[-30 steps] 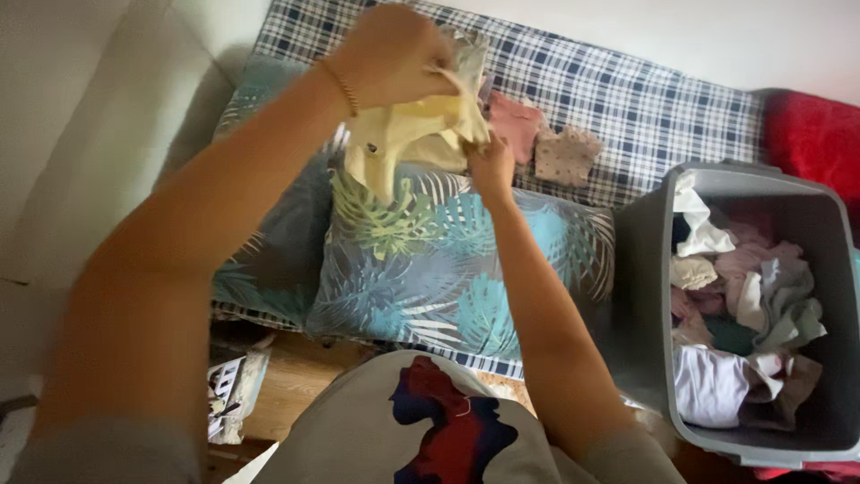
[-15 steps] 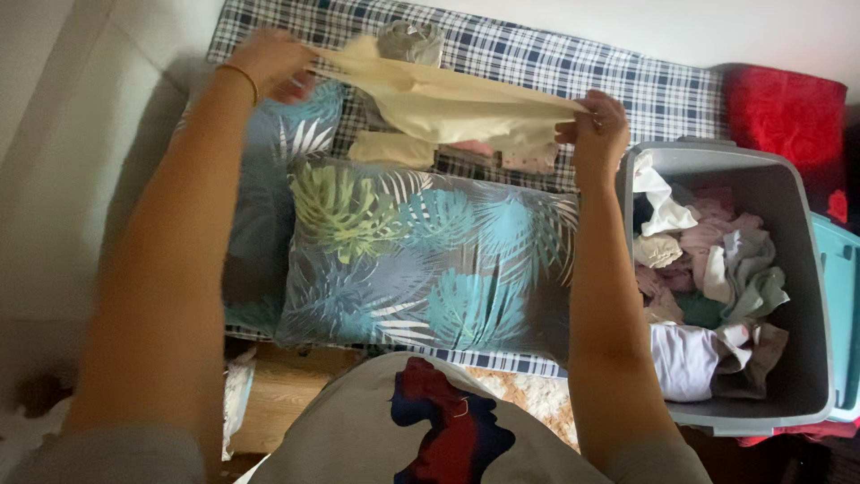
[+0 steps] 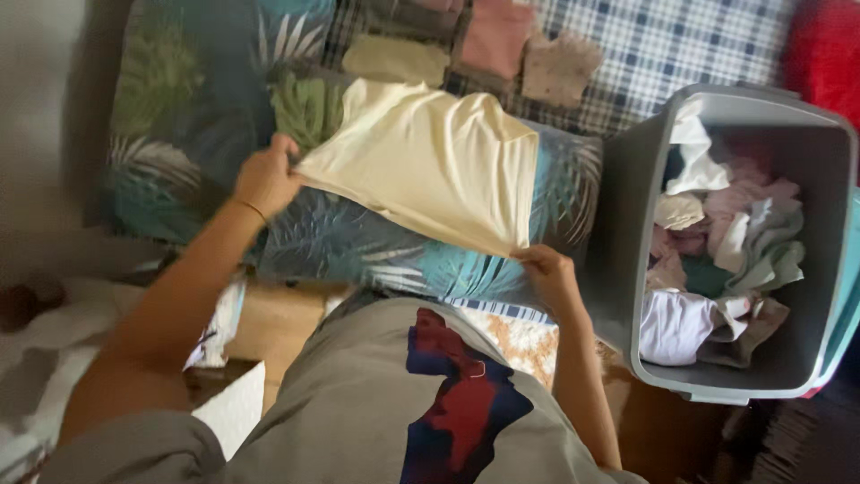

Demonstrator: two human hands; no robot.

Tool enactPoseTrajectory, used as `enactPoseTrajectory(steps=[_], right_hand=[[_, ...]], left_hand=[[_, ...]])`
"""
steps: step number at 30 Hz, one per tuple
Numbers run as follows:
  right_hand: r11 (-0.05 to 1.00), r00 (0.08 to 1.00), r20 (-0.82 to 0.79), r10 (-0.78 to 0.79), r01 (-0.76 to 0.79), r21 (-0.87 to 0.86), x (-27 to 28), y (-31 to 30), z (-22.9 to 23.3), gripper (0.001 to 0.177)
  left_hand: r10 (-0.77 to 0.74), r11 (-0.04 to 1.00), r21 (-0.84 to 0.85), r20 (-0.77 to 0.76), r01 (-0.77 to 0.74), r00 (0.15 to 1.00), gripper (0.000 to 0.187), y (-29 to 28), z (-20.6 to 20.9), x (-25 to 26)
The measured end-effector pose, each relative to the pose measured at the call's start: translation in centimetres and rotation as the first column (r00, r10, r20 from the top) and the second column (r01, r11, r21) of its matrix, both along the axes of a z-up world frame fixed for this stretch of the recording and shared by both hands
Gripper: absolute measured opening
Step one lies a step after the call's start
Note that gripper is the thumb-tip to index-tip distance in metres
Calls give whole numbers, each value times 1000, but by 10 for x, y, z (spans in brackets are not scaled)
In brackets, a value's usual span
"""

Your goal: The person folds several items of clothing on a bed, including a green button-down shirt, a red patterned item, a cream-colored garment, a white t-shirt, a striped shirt, and a white dress with floral embroidery, and places each folded item onto a stack.

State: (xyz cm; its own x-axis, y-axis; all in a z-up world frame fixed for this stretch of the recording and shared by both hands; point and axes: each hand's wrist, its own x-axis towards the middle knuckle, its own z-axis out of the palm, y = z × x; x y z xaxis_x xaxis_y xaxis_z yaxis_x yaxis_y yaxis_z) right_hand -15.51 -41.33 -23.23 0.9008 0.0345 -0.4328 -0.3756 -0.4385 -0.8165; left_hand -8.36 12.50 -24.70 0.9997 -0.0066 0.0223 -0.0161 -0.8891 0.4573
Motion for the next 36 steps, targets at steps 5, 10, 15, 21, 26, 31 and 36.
enactPoseTrajectory(steps=[5, 10, 15, 21, 26, 31, 36], right_hand=[[929, 943, 105, 317, -287, -233, 7, 5, -13, 33], [738, 890, 233, 391, -153, -657, 73, 16, -27, 15], [694, 581, 646, 495, 184, -697, 196, 56, -80, 50], [854, 834, 551, -21, 302, -424, 300, 9, -143, 17], [862, 656, 754, 14, 374, -341, 229, -4, -115, 27], [851, 751, 501, 430, -151, -503, 33, 29, -50, 38], [765, 582, 558, 592, -186, -617, -8, 36, -28, 49]], left_hand=[[267, 960, -136, 198, -244, 943, 29, -58, -46, -55], [378, 915, -207, 141, -346, 915, 46, -115, -27, -69], [367, 895, -337, 189, -291, 911, 24, -144, -24, -64], [376, 818, -509, 123, -266, 919, 23, -170, -25, -62], [345, 902, -366, 295, -228, 891, 20, -183, -1, -57], [205, 903, -429, 425, -3, 882, 13, -178, -22, -63], [144, 917, -396, 227, -44, 963, 30, -175, -26, -63]])
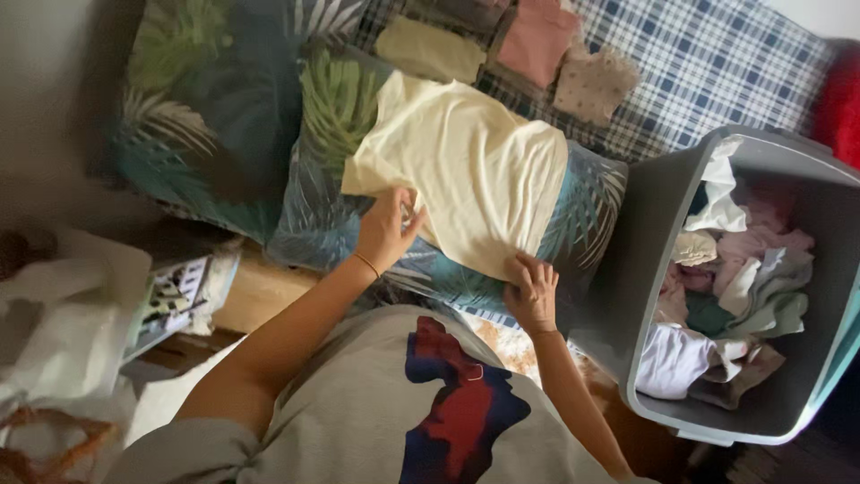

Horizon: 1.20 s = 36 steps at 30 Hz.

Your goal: The person folds several items of clothing on a bed, including a green button-down shirt, a red patterned item, a cream-colored garment, a white t-shirt, a striped shirt, and a white dress with floral embroidery, and places each folded item onto a stack.

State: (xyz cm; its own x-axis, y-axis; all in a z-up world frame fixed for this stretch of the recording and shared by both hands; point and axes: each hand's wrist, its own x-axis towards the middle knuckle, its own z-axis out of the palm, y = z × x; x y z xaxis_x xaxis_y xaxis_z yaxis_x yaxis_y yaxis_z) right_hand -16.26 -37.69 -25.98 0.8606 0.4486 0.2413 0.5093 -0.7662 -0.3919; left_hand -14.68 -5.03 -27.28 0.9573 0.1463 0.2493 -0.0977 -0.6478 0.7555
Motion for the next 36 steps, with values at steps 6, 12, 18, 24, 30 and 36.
enactPoseTrajectory(steps=[6, 12, 18, 24, 30, 36], right_hand=[[983, 983, -37, -179, 180, 28, 7, -6, -12, 33], [984, 993, -47, -108, 113, 139, 0, -21, -5, 23], [926, 975, 108, -196, 148, 348, 78, -20, 42, 32], [448, 984, -173, 44, 135, 884, 207, -21, 111, 8], [685, 985, -113, 129, -6, 729, 180, -54, 116, 9], [714, 640, -759, 124, 474, 516, 74, -57, 29, 33]], left_hand=[[-472, 857, 200, -71, 476, 879, 61, 23, 14, -10], [-385, 795, 427, -191, 430, 903, 34, 39, -9, -10], [-89, 849, 525, 267, -67, 960, 27, 55, 7, 74], [-126, 991, -19, 203, 133, 971, 16, 70, 57, 194], [-673, 624, 773, 454, 119, 583, 16, 131, 129, 184], [-791, 316, 857, 2, 406, 612, 35, 165, 63, 91]])
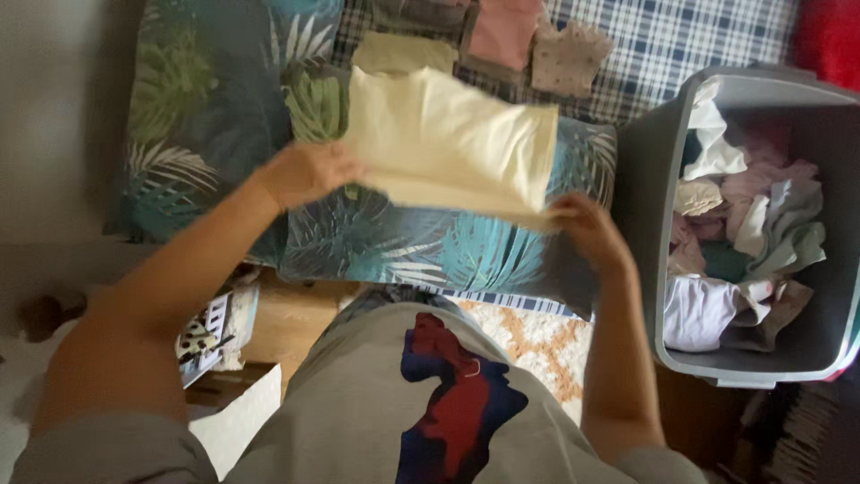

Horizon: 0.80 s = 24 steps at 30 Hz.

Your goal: The person folds several items of clothing on a bed, including a green button-down shirt, a red patterned item, a cream-colored garment, a white t-shirt, a striped shirt, and a white dress with floral embroidery, and places each folded item onto a stack.

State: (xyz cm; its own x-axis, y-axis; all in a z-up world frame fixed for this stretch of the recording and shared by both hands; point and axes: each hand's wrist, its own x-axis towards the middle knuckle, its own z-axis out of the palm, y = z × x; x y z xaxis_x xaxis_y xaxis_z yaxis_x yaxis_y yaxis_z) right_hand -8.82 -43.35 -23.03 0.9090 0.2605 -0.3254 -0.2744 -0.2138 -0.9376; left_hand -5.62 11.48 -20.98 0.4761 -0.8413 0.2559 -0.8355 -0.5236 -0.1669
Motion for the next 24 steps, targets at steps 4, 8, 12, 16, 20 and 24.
enactPoseTrajectory(steps=[4, 8, 12, 16, 20, 24], right_hand=[[988, 987, -39, 154, -154, 7, -38, 5, -47, 21], [996, 995, -42, -90, 89, -24, -23, 16, -52, 20], [976, 979, 32, -202, 198, 84, 7, 36, -57, 28], [989, 989, -29, -144, 142, -50, 3, 49, -54, 66], [984, 984, -31, -176, 176, -1, 1, 46, -34, 72], [998, 995, -94, -33, 37, 50, -1, 32, -17, 60]], left_hand=[[159, 973, -136, -181, -185, 971, 26, -6, -34, -57], [179, 793, -402, -564, -458, 806, 21, -13, -65, -56], [30, 191, -453, -884, -871, 467, 19, -33, -80, -45], [225, 92, -532, -812, -842, 538, 28, -52, -80, -54], [417, 279, -700, -528, -657, 740, 34, -39, -70, -53], [483, 559, -556, -384, -615, 787, 43, -25, -57, -50]])
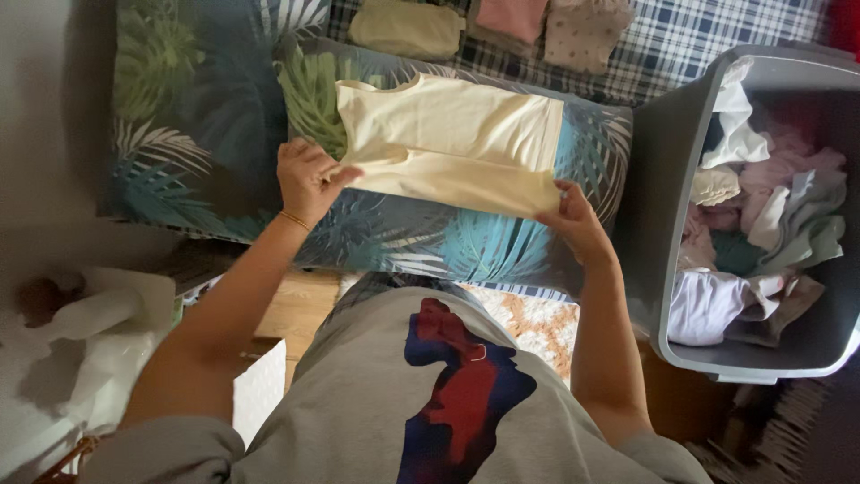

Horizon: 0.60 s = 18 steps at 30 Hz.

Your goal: The person folds several items of clothing on a bed, including a green button-down shirt, a red patterned item, a cream-colored garment, a white t-shirt, a striped shirt, and a white dress with floral embroidery, and places each folded item onto a stack.

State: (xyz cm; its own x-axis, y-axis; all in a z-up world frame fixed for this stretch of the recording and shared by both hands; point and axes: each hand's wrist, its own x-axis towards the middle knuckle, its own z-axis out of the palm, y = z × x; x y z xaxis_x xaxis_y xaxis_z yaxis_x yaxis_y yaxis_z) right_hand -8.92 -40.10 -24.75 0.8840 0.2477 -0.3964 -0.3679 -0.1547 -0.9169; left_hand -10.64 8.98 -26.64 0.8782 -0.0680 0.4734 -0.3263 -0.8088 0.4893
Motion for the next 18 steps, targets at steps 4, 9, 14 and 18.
enactPoseTrajectory(steps=[4, 9, 14, 18], right_hand=[[993, 996, -16, 86, -87, -80, -9, -6, -7, 63], [928, 990, 24, 141, -124, -352, -5, -9, -20, 73], [752, 960, 272, 62, 134, -645, 57, -16, -41, 53], [663, 812, 579, 71, 395, -636, 139, 0, -84, 42]], left_hand=[[-220, 958, 160, -118, 237, 968, 45, 20, 3, -10], [-64, 966, 180, -523, 184, 850, 51, 33, 6, 7], [16, 994, -89, -450, -63, 893, 54, 36, 4, 74], [-31, 983, -174, -478, -60, 878, 47, 14, -9, 110]])
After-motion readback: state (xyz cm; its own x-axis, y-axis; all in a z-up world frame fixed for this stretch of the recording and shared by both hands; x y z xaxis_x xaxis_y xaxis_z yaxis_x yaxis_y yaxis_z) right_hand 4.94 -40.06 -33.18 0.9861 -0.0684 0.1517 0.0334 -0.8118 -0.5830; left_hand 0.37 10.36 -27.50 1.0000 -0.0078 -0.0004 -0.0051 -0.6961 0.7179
